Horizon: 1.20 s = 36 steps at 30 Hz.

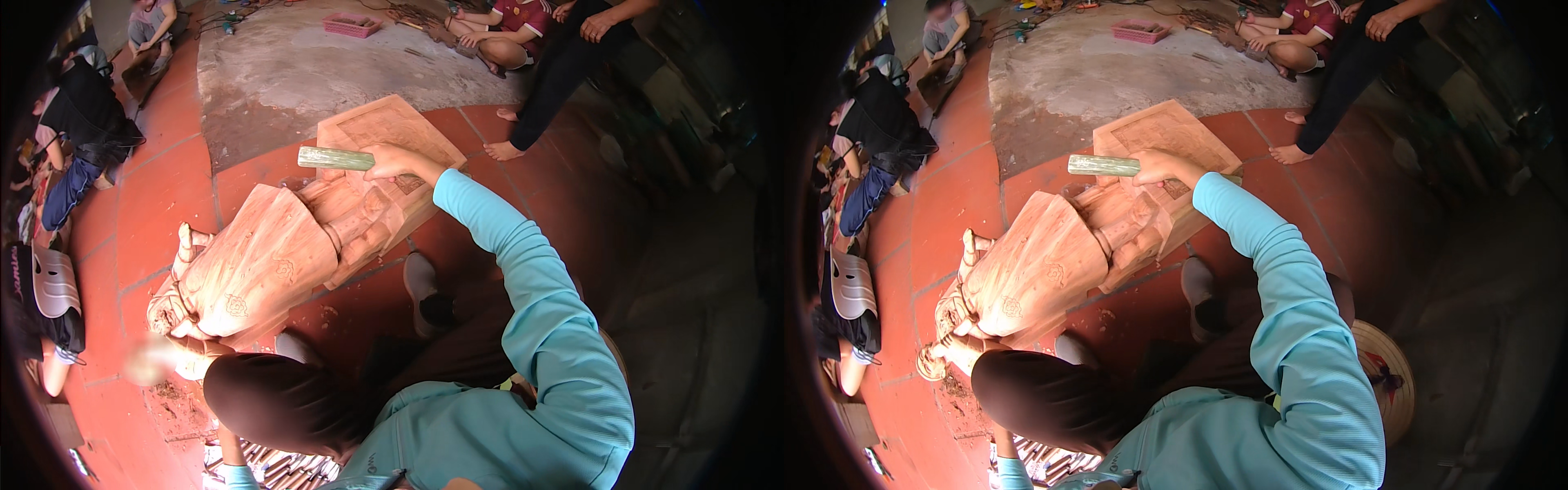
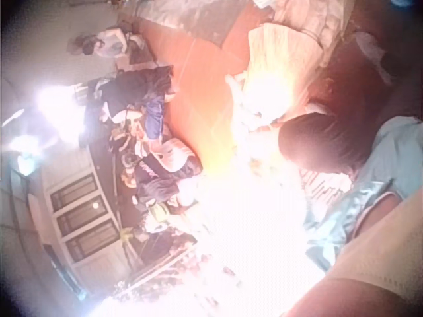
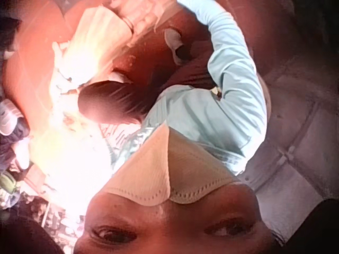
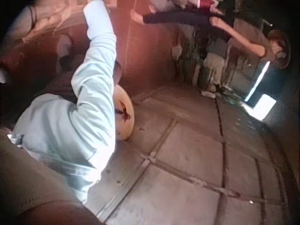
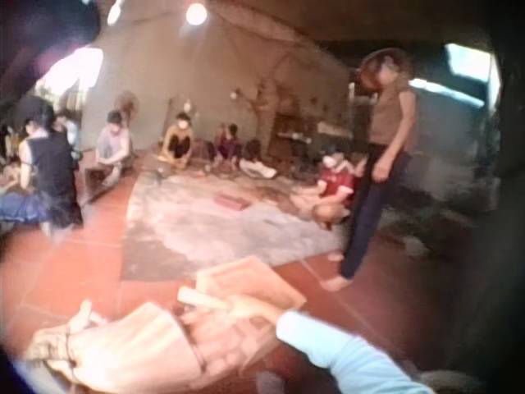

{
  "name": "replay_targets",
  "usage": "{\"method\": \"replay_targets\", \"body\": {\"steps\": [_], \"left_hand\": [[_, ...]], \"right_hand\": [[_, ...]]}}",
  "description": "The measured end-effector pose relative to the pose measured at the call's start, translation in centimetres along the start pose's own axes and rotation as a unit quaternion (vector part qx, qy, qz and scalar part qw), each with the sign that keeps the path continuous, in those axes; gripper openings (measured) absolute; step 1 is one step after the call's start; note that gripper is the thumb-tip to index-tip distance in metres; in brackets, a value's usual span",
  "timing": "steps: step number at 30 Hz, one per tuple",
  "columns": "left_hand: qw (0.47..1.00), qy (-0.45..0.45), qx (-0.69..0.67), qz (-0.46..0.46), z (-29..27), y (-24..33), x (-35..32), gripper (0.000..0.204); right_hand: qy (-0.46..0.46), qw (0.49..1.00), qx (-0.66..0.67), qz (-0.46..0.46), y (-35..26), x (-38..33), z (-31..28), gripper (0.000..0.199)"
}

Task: The person carves a wooden statue of a seated figure using a chisel and a mallet. They repeatedly strike the chisel to shape the wood and refine details on the statue's torso and base.

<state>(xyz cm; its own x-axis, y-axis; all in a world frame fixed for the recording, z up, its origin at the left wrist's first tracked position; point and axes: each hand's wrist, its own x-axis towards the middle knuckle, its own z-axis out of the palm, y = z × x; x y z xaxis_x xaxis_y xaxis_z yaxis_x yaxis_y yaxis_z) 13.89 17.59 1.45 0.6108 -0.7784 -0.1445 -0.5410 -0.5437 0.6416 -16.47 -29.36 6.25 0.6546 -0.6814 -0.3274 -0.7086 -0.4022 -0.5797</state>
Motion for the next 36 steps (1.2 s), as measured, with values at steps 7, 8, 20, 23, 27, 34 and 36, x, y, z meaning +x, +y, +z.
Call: {"method": "replay_targets", "body": {"steps": [7, 8, 20, 23, 27, 34, 36], "left_hand": [[0.997, 0.015, 0.038, 0.059, -4.9, 2.3, 1.5, 0.033], [0.993, 0.016, 0.031, 0.113, -5.3, 2.3, 2.2, 0.032], [0.933, -0.078, 0.033, 0.349, 0.7, 11.3, 8.9, 0.032], [0.936, -0.096, -0.005, 0.339, 5.1, 12.4, 9.5, 0.032], [0.929, -0.087, -0.087, 0.349, 8.9, 14.4, 8.8, 0.033], [0.921, -0.078, -0.095, 0.370, 8.4, 14.3, 9.1, 0.038], [0.904, -0.049, -0.070, 0.419, 9.0, 14.3, 9.3, 0.037]], "right_hand": [[0.121, 0.974, -0.169, -0.095, 1.3, 1.0, 1.8, 0.048], [0.124, 0.973, -0.180, -0.078, 1.4, 0.7, 2.1, 0.050], [0.089, 0.973, 0.190, -0.099, -9.1, -11.6, 13.2, 0.050], [0.159, 0.961, 0.194, -0.117, -10.7, -13.4, 16.5, 0.056], [0.154, 0.945, 0.287, -0.022, -8.4, -14.6, 18.8, 0.050], [0.113, 0.937, 0.332, -0.009, -6.3, -14.5, 20.7, 0.043], [0.113, 0.914, 0.389, 0.011, -5.2, -15.0, 21.9, 0.040]]}}
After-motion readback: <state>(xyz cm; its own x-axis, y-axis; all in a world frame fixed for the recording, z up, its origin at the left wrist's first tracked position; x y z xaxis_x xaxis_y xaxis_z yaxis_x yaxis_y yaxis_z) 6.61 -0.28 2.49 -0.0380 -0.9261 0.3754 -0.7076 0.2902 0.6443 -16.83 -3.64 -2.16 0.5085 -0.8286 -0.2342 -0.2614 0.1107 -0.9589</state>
